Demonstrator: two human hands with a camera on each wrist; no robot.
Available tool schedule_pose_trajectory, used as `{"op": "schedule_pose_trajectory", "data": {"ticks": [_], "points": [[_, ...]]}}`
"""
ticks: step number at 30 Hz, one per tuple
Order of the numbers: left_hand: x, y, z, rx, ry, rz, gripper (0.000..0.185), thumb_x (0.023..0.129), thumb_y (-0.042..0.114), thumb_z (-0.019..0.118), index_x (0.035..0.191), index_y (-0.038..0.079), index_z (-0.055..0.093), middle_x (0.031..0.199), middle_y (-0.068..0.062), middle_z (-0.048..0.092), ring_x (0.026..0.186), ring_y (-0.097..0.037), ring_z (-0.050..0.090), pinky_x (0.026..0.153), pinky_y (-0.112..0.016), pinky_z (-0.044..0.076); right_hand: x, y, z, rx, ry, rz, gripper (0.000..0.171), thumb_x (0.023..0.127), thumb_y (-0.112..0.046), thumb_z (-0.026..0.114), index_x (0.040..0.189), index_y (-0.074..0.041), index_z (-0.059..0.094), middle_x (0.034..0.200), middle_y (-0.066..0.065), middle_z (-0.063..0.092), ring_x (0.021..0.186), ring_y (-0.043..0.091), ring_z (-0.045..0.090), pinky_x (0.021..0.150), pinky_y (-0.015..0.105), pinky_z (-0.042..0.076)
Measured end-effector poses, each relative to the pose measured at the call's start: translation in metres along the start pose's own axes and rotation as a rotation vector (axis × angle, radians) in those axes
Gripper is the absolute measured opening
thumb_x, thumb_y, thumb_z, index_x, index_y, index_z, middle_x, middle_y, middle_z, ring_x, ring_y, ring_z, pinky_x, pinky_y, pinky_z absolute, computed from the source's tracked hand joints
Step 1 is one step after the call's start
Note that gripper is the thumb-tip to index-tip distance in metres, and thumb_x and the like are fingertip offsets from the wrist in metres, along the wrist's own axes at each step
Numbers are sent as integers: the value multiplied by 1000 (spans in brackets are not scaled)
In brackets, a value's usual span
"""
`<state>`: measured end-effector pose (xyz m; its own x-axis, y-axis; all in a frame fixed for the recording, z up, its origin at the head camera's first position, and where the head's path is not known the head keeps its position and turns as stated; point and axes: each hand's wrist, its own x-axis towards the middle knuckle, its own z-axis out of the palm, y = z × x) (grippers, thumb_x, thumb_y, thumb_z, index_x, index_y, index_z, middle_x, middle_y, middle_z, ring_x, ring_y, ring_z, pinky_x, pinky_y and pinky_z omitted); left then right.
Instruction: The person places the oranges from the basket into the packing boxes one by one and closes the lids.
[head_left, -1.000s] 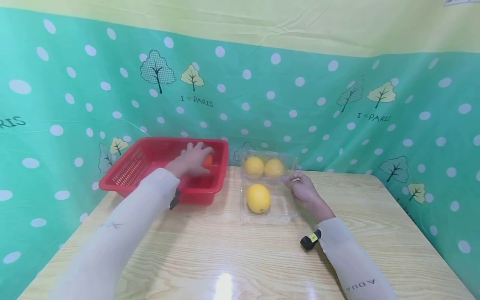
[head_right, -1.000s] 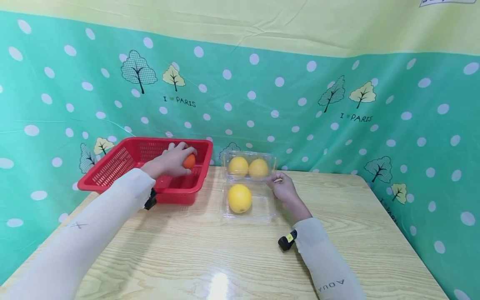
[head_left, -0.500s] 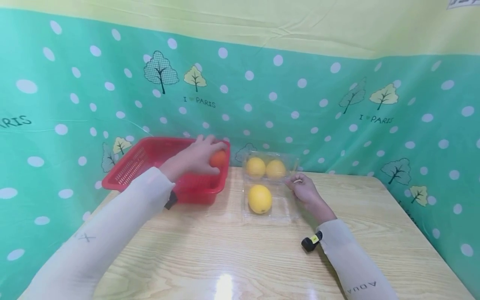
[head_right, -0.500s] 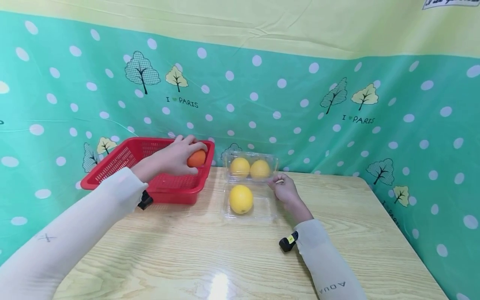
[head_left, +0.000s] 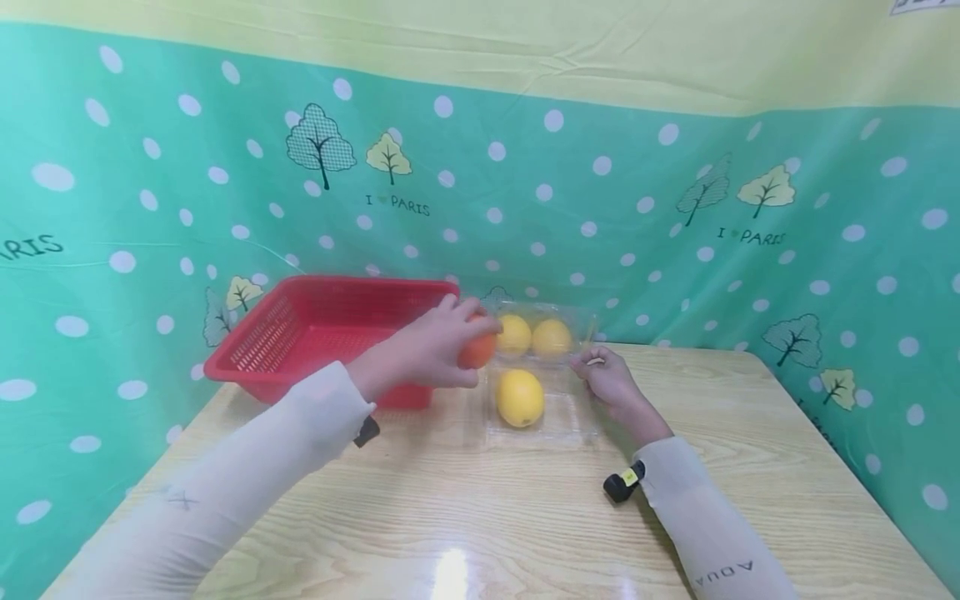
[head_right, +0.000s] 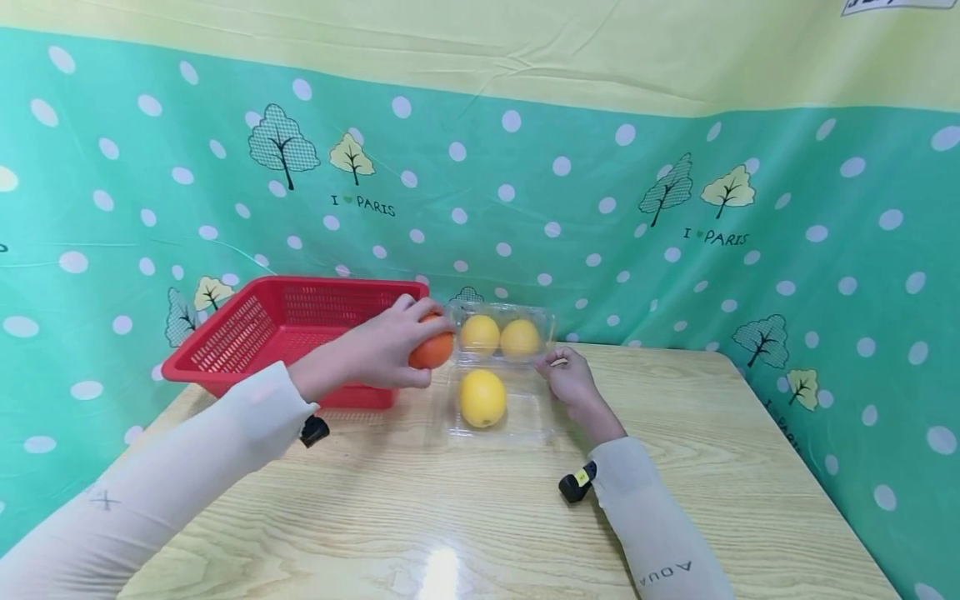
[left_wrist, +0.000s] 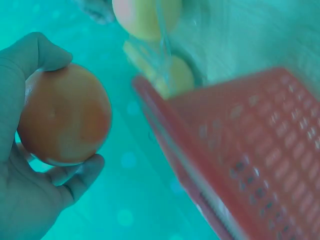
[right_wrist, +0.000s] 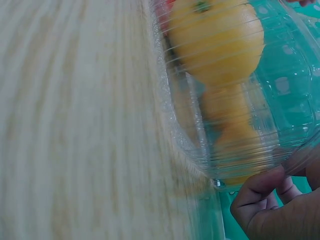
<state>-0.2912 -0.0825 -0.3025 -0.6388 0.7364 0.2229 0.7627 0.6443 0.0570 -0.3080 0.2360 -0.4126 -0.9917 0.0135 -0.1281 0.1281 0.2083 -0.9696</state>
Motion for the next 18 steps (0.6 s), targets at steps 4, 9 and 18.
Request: {"op": "schedule_pose_trajectory", "data": {"ticks": [4, 9, 18], "points": [[9, 14, 15, 21, 14, 63, 67, 81, 32, 79, 143, 28, 55, 143, -3, 47, 120, -23, 43, 85, -34, 53, 1, 1, 0, -4, 6, -7, 21, 105, -21, 59, 114, -4, 50, 93, 0, 51, 66, 10, 45, 56, 23, 39], [25, 29, 35, -5, 20, 89, 66, 80, 33, 77, 143, 32, 54, 142, 1, 46, 121, -20, 42, 81, -30, 53, 1, 2, 0, -3, 11, -14, 21, 105, -20, 59, 113, -4, 50, 90, 0, 50, 63, 8, 43, 53, 22, 36], [53, 57, 62, -80, 46, 136, 73, 84, 34, 76, 151, 27, 47, 141, -4, 47, 117, -23, 44, 83, -31, 52, 1, 3, -1, -11, 17, -29, 18, 104, -18, 59, 111, -4, 51, 75, -2, 48, 55, 9, 41, 49, 24, 35]]}}
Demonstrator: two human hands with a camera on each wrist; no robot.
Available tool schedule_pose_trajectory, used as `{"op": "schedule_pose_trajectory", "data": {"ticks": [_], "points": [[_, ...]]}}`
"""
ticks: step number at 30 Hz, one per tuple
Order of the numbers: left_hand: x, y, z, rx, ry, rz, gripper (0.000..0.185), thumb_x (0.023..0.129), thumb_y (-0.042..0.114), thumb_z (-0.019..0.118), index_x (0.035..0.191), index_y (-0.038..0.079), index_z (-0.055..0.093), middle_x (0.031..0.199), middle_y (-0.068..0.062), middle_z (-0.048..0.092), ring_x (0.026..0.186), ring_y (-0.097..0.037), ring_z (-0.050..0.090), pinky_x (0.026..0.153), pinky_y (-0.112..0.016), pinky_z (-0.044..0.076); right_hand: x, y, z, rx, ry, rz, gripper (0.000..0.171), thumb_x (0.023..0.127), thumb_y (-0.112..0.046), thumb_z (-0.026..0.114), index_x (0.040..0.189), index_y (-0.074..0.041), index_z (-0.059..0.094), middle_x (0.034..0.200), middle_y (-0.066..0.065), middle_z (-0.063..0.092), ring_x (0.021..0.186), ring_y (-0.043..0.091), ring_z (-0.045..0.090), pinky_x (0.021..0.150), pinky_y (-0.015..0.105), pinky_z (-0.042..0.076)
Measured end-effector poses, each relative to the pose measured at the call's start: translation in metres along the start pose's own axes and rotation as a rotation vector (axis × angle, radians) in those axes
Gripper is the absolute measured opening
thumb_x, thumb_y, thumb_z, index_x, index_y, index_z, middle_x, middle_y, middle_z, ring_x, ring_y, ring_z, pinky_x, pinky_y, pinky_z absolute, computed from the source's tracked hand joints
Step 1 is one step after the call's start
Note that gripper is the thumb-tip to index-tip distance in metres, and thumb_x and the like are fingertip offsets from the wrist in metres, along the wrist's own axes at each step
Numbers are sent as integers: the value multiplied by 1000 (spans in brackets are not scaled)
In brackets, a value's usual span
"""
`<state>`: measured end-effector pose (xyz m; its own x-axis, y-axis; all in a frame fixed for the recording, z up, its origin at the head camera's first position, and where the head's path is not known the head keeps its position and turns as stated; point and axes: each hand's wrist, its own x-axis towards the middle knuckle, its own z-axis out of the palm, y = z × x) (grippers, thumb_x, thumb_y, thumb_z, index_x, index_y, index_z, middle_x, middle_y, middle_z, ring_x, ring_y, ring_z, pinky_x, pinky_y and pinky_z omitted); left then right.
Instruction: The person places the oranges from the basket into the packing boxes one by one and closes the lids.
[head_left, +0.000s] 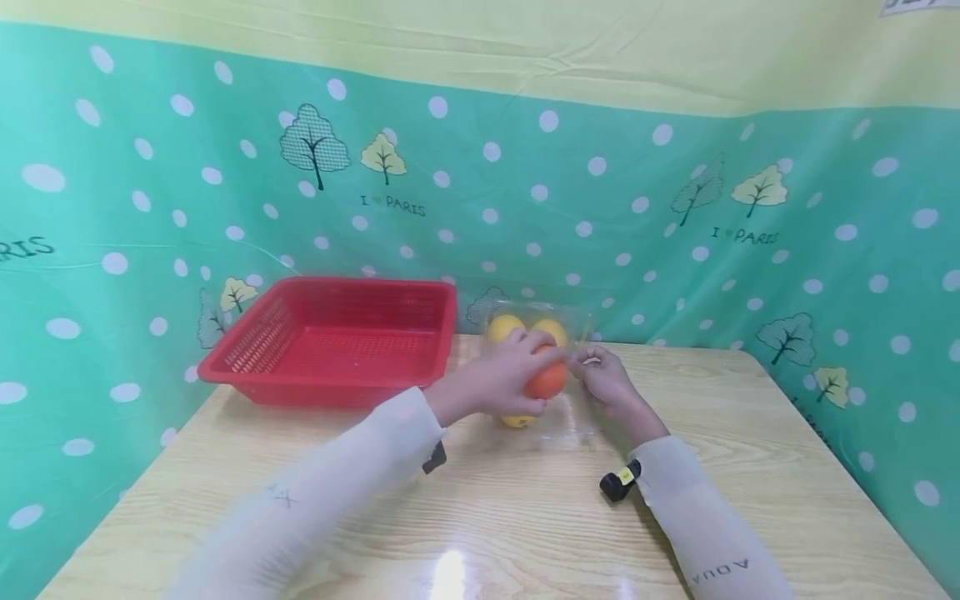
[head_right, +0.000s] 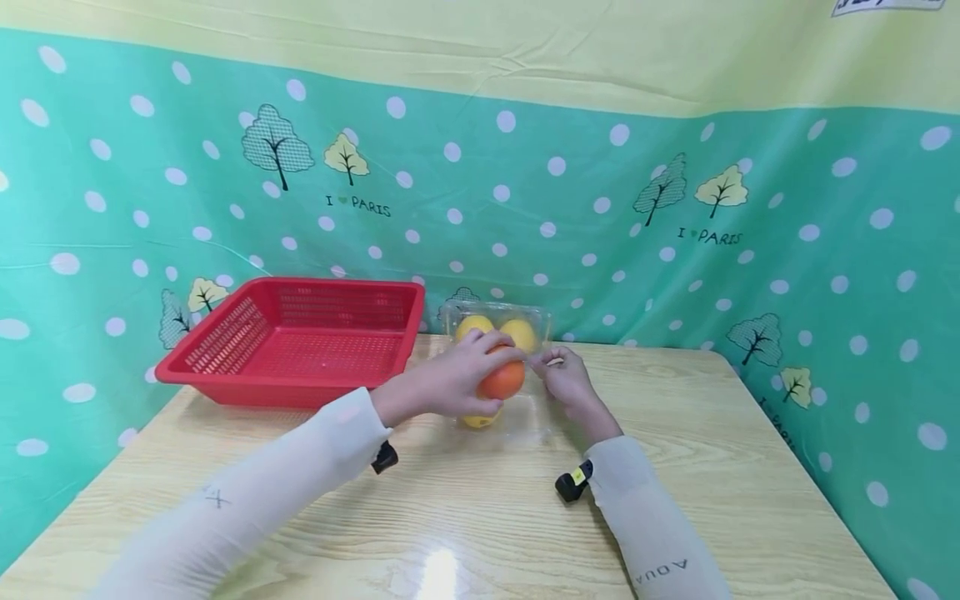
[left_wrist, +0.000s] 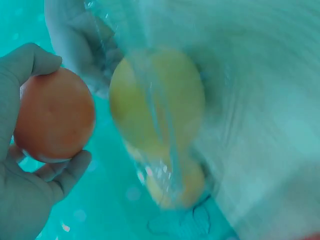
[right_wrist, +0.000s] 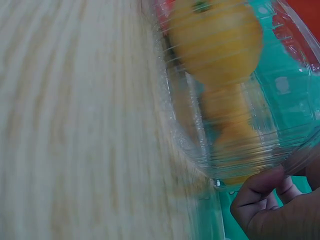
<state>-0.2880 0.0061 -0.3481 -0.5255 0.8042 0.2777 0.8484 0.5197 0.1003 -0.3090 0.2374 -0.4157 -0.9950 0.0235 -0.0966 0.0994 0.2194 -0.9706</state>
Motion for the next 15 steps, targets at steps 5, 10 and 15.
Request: {"op": "schedule_pose_trajectory", "data": {"ticks": [5, 10, 15], "points": [[9, 7, 17, -22, -19, 6, 84, 84, 33, 79, 157, 23, 38, 148, -6, 44, 123, -23, 44, 89, -33, 54, 3, 0, 2, -56, 39, -39, 9, 100, -11, 56, 105, -4, 53, 67, -3, 45, 57, 10, 41, 52, 24, 37], [17, 13, 24, -10, -73, 18, 80, 84, 34, 80, 155, 20, 43, 160, -6, 37, 121, -23, 44, 89, -34, 53, 3, -1, 2, -44, 47, -32, 12, 94, -7, 60, 104, -5, 55, 76, -1, 50, 62, 11, 43, 55, 25, 39], [23, 16, 33, 13, -103, 37, 79, 83, 37, 83, 152, 24, 47, 167, -6, 26, 128, -24, 45, 98, -37, 50, 2, -1, -1, 11, 24, 11, 19, 94, -9, 64, 111, -4, 55, 95, 3, 56, 71, 12, 51, 60, 24, 44]]}}
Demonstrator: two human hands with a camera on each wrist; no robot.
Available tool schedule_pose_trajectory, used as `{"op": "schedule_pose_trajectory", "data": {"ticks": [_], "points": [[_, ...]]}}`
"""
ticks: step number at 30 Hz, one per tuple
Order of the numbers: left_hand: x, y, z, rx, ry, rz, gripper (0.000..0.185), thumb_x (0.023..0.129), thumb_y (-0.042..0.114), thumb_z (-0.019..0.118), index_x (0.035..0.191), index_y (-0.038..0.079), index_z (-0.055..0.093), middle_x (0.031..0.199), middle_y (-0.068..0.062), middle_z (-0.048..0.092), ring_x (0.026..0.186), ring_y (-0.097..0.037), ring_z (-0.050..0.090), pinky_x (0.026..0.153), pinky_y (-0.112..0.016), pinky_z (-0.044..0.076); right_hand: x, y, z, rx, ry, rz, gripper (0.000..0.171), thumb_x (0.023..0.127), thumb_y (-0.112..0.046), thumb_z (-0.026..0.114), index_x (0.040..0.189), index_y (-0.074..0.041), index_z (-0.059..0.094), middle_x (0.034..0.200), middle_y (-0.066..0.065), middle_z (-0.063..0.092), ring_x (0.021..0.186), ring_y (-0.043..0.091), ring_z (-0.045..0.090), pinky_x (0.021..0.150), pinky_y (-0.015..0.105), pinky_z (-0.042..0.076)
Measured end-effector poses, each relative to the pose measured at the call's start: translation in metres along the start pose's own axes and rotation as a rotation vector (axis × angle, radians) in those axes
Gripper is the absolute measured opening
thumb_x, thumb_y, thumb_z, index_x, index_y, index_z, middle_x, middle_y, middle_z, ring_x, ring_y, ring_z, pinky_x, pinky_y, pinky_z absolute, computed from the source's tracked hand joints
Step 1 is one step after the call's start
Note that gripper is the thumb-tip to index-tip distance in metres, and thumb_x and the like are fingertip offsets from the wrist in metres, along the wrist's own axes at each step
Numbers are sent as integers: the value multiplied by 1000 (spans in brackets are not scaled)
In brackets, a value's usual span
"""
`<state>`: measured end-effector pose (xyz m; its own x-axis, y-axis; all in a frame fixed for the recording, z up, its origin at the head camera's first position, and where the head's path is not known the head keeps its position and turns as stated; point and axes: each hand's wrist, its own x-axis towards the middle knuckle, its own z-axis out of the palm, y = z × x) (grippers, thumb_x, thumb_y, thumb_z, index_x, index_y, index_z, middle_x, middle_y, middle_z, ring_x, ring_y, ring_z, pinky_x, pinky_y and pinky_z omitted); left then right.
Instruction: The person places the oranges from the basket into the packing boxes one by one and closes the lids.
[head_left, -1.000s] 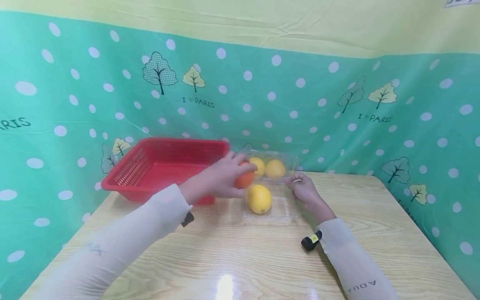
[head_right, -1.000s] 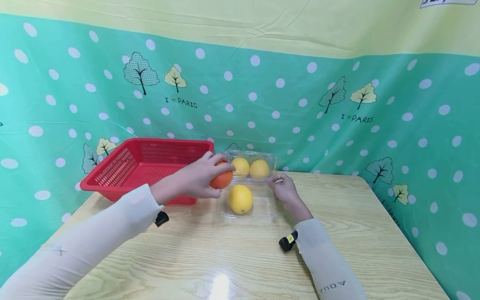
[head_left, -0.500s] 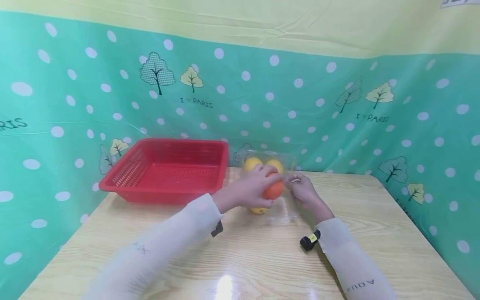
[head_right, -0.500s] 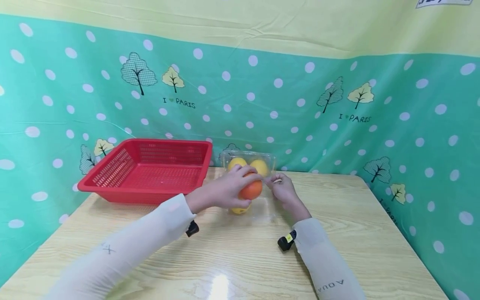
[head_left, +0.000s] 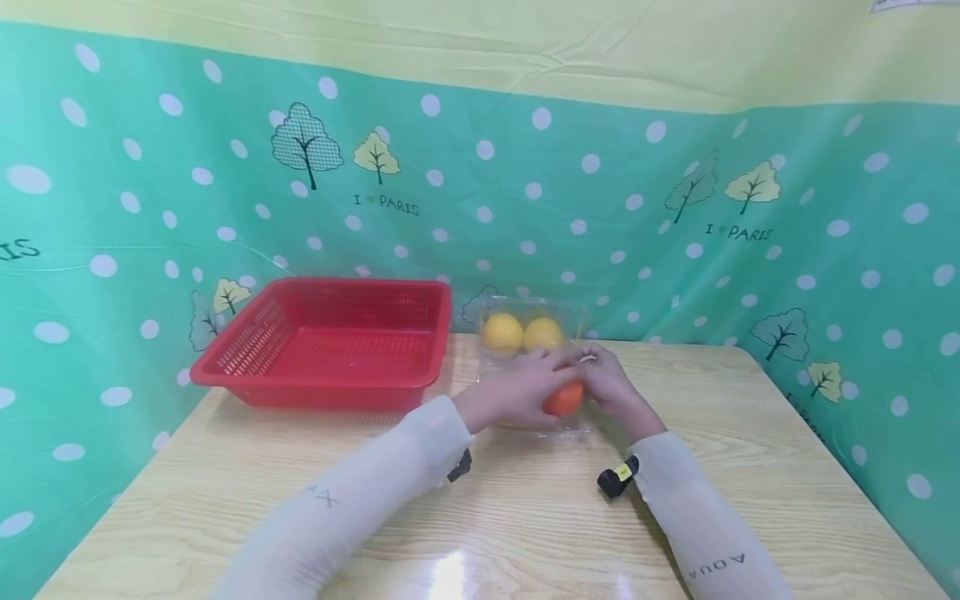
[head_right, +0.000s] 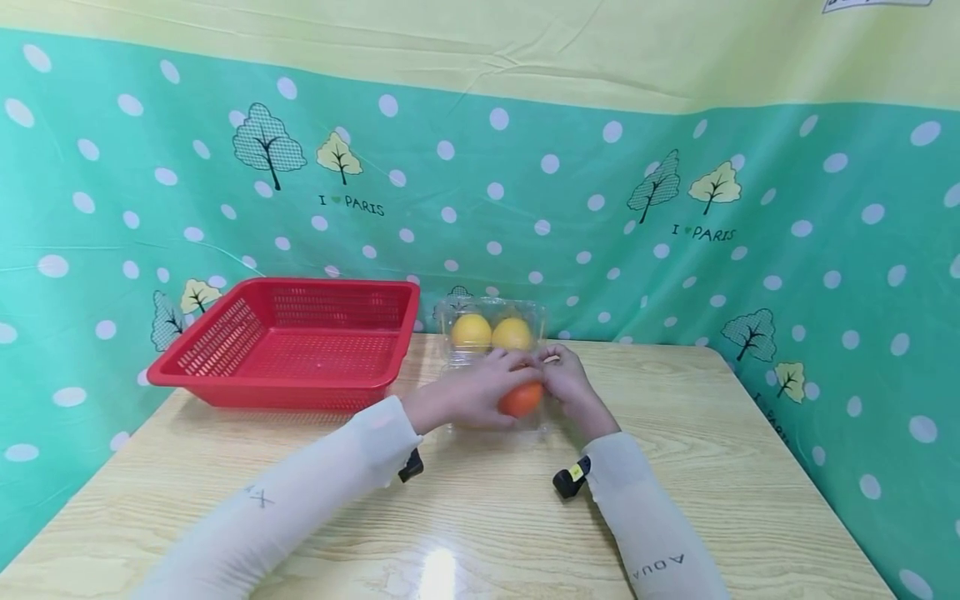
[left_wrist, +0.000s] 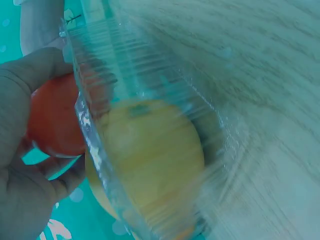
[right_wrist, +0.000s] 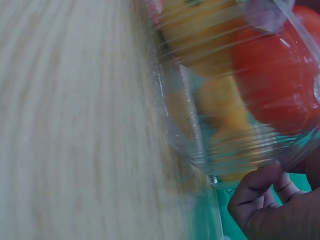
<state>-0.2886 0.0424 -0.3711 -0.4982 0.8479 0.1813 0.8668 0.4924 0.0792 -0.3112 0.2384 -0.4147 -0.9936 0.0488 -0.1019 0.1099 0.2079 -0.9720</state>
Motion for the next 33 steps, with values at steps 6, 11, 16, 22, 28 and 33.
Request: {"op": "schedule_pose_trajectory", "data": {"ticks": [6, 11, 16, 22, 28, 33], "points": [[4, 0, 7, 2, -21, 43, 64, 86, 36, 81, 144, 22, 57, 162, -8, 34, 136, -29, 45, 109, -41, 45, 0, 0, -2, 16, -51, 18, 17, 99, -9, 58, 114, -3, 53, 103, 7, 61, 76, 11, 59, 63, 24, 51], [6, -2, 12, 18, -36, 55, 61, 89, 34, 79, 144, 23, 57, 160, -6, 38, 142, -31, 41, 115, -45, 39, 1, 1, -5, 28, -70, 26, 17, 97, -5, 56, 114, -4, 52, 103, 7, 64, 74, 12, 61, 60, 23, 50], [7, -5, 18, 9, -47, 70, 57, 89, 27, 79, 142, 21, 59, 153, -6, 45, 140, -30, 44, 117, -42, 37, 1, 1, -7, 33, -92, 20, 15, 105, -16, 55, 114, -4, 52, 95, 4, 68, 74, 11, 63, 59, 23, 50], [7, -7, 20, 13, -40, 81, 55, 89, 25, 79, 141, 18, 60, 152, -7, 47, 139, -30, 45, 118, -42, 35, 2, 1, -7, 34, -102, 18, 20, 106, -21, 56, 114, -4, 52, 90, 2, 67, 72, 9, 61, 58, 23, 48], [8, -9, 23, 34, -65, 78, 61, 90, 24, 79, 146, 21, 56, 161, -6, 38, 145, -30, 39, 121, -42, 30, 2, 1, -6, 35, -91, 14, 21, 105, -22, 58, 113, -4, 52, 90, 1, 67, 71, 9, 60, 58, 22, 48], [7, -6, 19, 62, -105, 55, 64, 91, 25, 78, 149, 22, 52, 163, -6, 34, 147, -30, 37, 121, -42, 31, 2, 2, -6, 19, -87, 13, 21, 105, -22, 58, 113, -4, 52, 92, 2, 64, 68, 9, 56, 57, 22, 47]]}}
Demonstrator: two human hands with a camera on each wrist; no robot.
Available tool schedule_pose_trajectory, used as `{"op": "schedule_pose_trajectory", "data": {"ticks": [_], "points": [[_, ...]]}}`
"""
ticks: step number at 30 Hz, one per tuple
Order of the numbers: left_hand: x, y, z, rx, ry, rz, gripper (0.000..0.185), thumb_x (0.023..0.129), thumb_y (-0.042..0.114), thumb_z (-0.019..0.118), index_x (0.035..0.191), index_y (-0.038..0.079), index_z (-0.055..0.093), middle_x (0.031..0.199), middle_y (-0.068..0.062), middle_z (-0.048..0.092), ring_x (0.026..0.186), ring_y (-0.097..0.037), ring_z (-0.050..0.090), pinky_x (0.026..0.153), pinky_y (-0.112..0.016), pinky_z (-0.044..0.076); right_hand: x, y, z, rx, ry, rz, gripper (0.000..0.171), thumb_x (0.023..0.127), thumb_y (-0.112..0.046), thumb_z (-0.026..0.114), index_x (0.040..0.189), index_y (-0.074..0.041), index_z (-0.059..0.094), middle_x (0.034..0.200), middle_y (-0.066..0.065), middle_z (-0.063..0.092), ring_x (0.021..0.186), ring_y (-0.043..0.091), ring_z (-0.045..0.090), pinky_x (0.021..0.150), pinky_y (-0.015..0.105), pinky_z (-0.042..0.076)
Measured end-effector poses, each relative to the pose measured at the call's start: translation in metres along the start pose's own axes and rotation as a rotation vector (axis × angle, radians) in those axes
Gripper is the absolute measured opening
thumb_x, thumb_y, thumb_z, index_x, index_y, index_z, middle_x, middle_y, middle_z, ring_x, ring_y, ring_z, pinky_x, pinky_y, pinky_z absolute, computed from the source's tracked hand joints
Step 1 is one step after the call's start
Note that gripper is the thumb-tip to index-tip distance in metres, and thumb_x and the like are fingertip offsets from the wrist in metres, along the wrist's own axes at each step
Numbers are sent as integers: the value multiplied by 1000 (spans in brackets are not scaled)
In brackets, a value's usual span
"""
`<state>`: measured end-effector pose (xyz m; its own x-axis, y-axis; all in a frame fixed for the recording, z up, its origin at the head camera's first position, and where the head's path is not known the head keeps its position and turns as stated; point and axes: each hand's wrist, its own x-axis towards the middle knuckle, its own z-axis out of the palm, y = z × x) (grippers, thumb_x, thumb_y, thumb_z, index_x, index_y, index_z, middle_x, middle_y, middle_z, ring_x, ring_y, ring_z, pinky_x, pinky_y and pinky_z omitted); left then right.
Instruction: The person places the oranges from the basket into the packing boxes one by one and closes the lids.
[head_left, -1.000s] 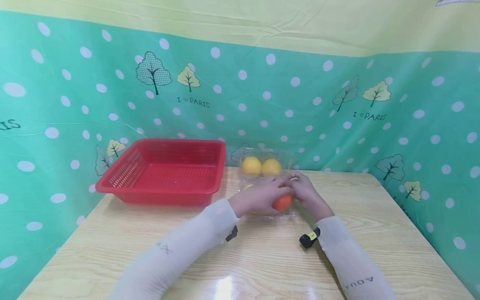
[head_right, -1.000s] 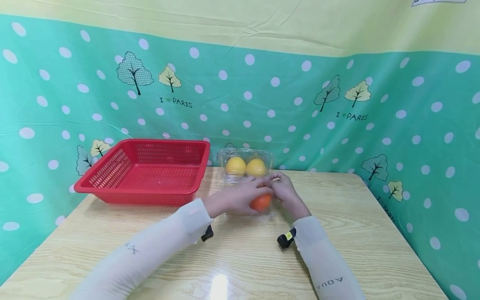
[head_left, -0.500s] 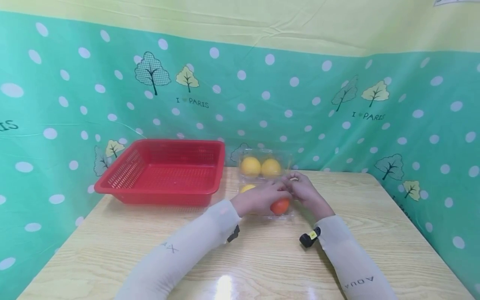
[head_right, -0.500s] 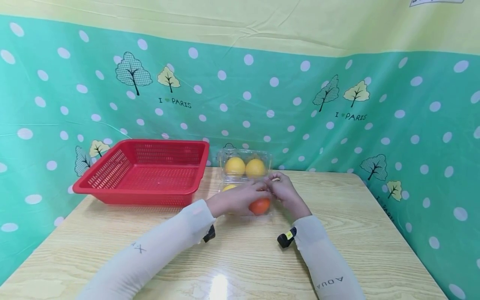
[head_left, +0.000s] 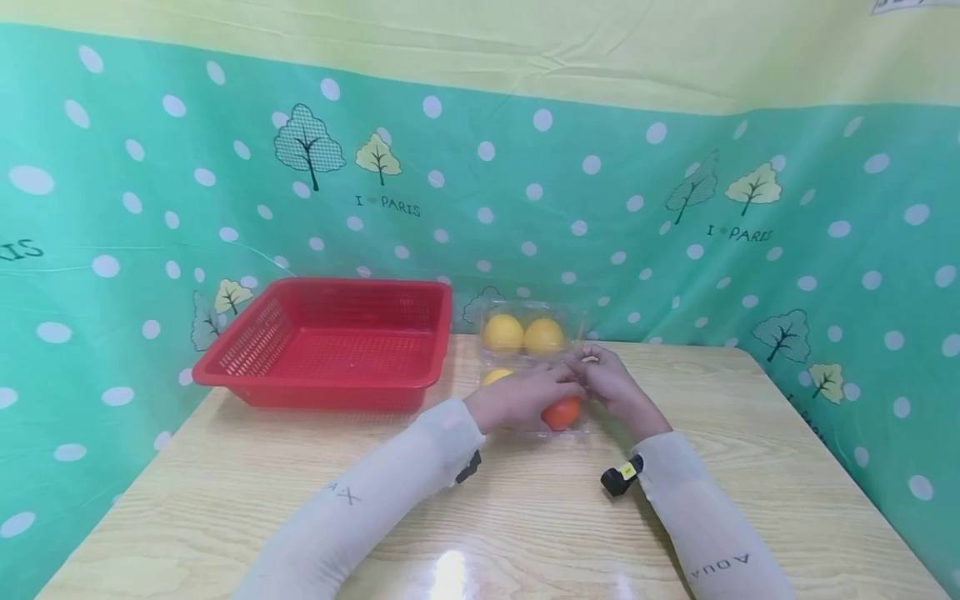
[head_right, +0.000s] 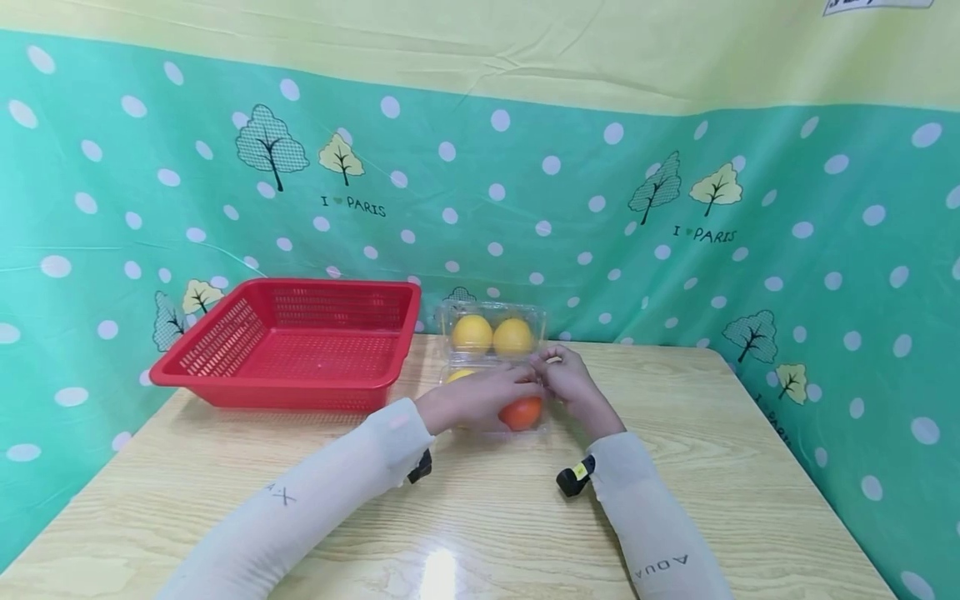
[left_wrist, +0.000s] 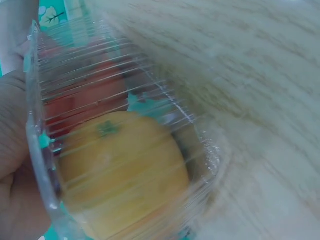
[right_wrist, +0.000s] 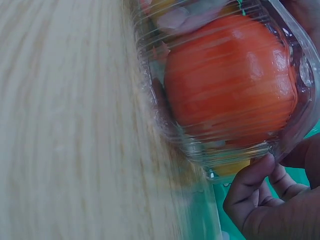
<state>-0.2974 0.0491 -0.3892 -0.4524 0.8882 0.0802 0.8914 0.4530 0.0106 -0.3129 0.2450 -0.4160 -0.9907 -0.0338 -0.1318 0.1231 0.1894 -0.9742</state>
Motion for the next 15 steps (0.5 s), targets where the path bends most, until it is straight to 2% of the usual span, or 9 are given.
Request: {"op": "schedule_pose_trajectory", "data": {"ticks": [5, 8, 12, 15], "points": [[-4, 4, -10, -8, -8, -1, 64, 89, 24, 79, 148, 20, 53, 166, -12, 29, 148, -34, 35, 120, -48, 32, -1, 0, 0, -7, -3, -2, 18, 105, -19, 57, 113, -4, 52, 93, 3, 67, 69, 9, 58, 58, 23, 46], [-5, 3, -16, -54, -13, -12, 69, 84, 20, 84, 147, 19, 54, 167, -12, 25, 150, -32, 32, 120, -46, 31, -2, -1, 1, -4, -9, -14, 18, 103, -18, 59, 112, -4, 53, 94, 1, 66, 70, 9, 57, 59, 23, 46], [-7, -4, -21, -98, -6, -44, 71, 83, 19, 85, 147, 20, 54, 163, -6, 36, 147, -25, 37, 118, -39, 35, -2, -2, 0, -10, -9, -18, 21, 102, -20, 62, 113, -5, 53, 87, -1, 58, 67, 10, 50, 57, 25, 44], [-12, -7, -28, -66, 37, -54, 69, 88, 20, 81, 150, 20, 52, 153, -4, 48, 138, -21, 45, 113, -36, 42, -3, -3, -1, -17, -15, -9, 18, 103, -17, 60, 114, -5, 53, 85, 0, 54, 65, 12, 47, 56, 26, 42]]}}
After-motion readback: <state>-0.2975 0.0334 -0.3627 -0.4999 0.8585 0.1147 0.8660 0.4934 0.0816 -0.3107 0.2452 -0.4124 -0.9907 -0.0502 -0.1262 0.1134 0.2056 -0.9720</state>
